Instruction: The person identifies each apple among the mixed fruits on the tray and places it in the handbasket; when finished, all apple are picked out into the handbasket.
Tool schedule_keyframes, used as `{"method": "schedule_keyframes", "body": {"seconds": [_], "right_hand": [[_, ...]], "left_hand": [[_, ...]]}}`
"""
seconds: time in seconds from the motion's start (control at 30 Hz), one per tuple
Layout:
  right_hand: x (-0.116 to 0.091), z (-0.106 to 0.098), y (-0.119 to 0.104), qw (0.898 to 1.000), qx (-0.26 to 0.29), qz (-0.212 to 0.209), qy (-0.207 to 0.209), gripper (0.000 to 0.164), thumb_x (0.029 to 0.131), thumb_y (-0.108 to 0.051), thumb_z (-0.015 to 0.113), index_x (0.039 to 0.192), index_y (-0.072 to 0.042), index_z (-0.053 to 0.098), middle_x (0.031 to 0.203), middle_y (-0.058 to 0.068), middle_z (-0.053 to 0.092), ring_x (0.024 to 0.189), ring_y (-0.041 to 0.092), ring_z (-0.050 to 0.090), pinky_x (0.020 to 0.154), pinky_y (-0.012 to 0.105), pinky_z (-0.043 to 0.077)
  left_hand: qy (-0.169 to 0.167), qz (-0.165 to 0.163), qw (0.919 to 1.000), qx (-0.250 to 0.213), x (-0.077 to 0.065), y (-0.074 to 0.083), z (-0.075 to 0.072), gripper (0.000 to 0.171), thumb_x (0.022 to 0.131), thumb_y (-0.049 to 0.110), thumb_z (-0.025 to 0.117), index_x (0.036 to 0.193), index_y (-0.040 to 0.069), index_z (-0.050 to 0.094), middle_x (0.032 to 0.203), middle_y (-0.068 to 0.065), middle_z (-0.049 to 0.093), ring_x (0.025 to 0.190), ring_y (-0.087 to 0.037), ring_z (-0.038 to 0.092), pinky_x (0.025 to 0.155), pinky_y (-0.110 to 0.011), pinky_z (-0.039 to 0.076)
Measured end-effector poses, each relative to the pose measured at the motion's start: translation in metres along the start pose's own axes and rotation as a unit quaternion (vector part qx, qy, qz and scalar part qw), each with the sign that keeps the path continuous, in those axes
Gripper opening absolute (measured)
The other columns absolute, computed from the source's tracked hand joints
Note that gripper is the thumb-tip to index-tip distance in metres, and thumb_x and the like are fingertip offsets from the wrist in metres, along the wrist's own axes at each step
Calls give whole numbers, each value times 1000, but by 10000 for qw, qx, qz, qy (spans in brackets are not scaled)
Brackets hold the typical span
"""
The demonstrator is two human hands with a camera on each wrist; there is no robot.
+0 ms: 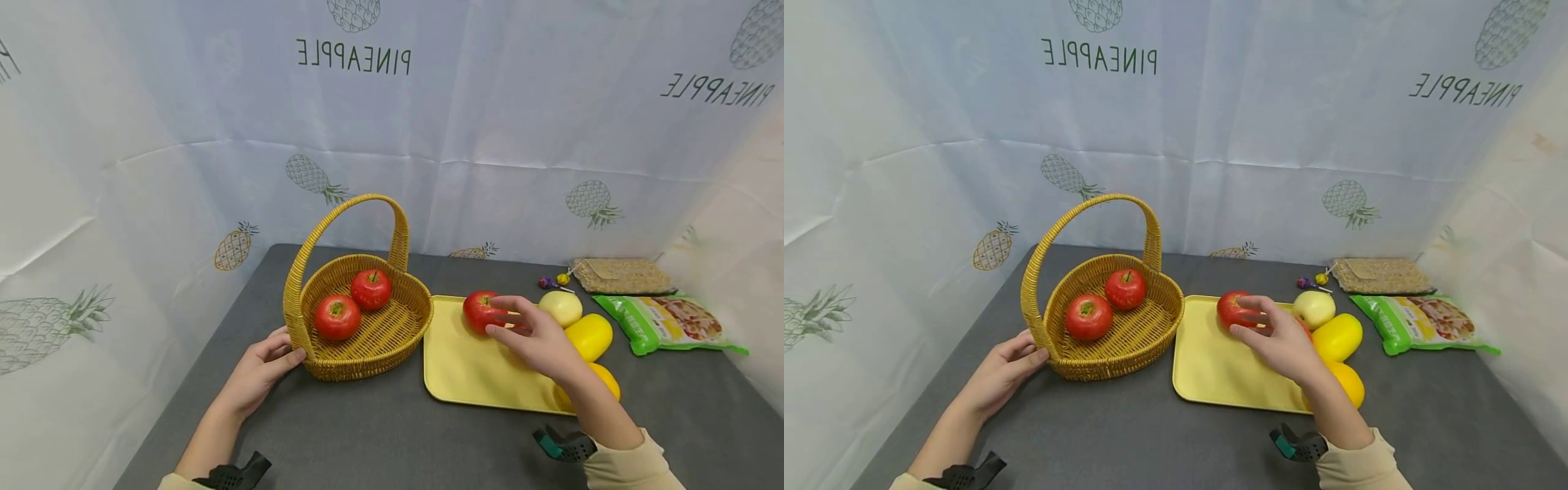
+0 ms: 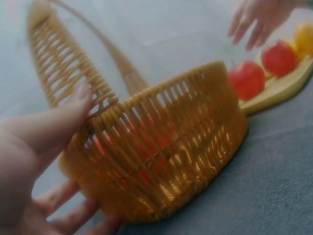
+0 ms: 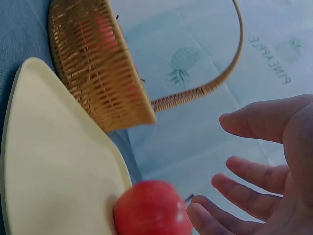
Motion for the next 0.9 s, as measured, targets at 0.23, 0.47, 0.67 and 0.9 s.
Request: {"method": "schedule_keyframes", "body": {"seconds": [0.23, 0.47, 0.67, 0.9], "right_hand": [[-15, -26, 17, 9994, 30, 239, 233, 58, 101, -36, 68, 148, -10, 48, 148, 14, 50, 129, 38, 53, 92, 36, 55], [-27, -49, 35, 9944, -550, 673, 609, 57, 101, -47, 64, 144, -11, 52, 140, 15, 55, 125, 38, 52, 91, 45, 53], [-23, -56, 49, 9912, -727, 835, 731, 65, 98, -52, 66, 145, -9, 50, 141, 19, 54, 130, 45, 48, 101, 61, 46], [-17, -53, 60, 9892, -1049, 901, 484, 69, 96, -50, 69, 146, -8, 49, 144, 21, 52, 129, 45, 48, 101, 62, 45]], "left_hand": [[-105, 87, 9999, -73, 1, 2, 1, 34, 102, 8, 64, 128, -14, 59, 150, -26, 38, 141, -4, 33, 101, -22, 46], [-203, 66, 9997, -147, 2, 1, 5, 39, 103, 8, 64, 131, -17, 55, 153, -27, 33, 140, -3, 36, 102, -22, 46], [-147, 33, 9999, -10, -2, 1, 2, 35, 103, 9, 63, 129, -15, 57, 159, -24, 29, 138, 1, 36, 101, -20, 45], [-217, 75, 9997, 48, -4, 3, 2, 34, 105, 8, 60, 128, -16, 57, 161, -23, 27, 138, 3, 35, 101, -19, 45]]}}
Point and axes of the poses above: each hand's wrist, its own x-axis towards the middle knuckle, its own z-axis out of the palm, y = z × x, the point moved 10 cm from there along x, towards the middle knuckle
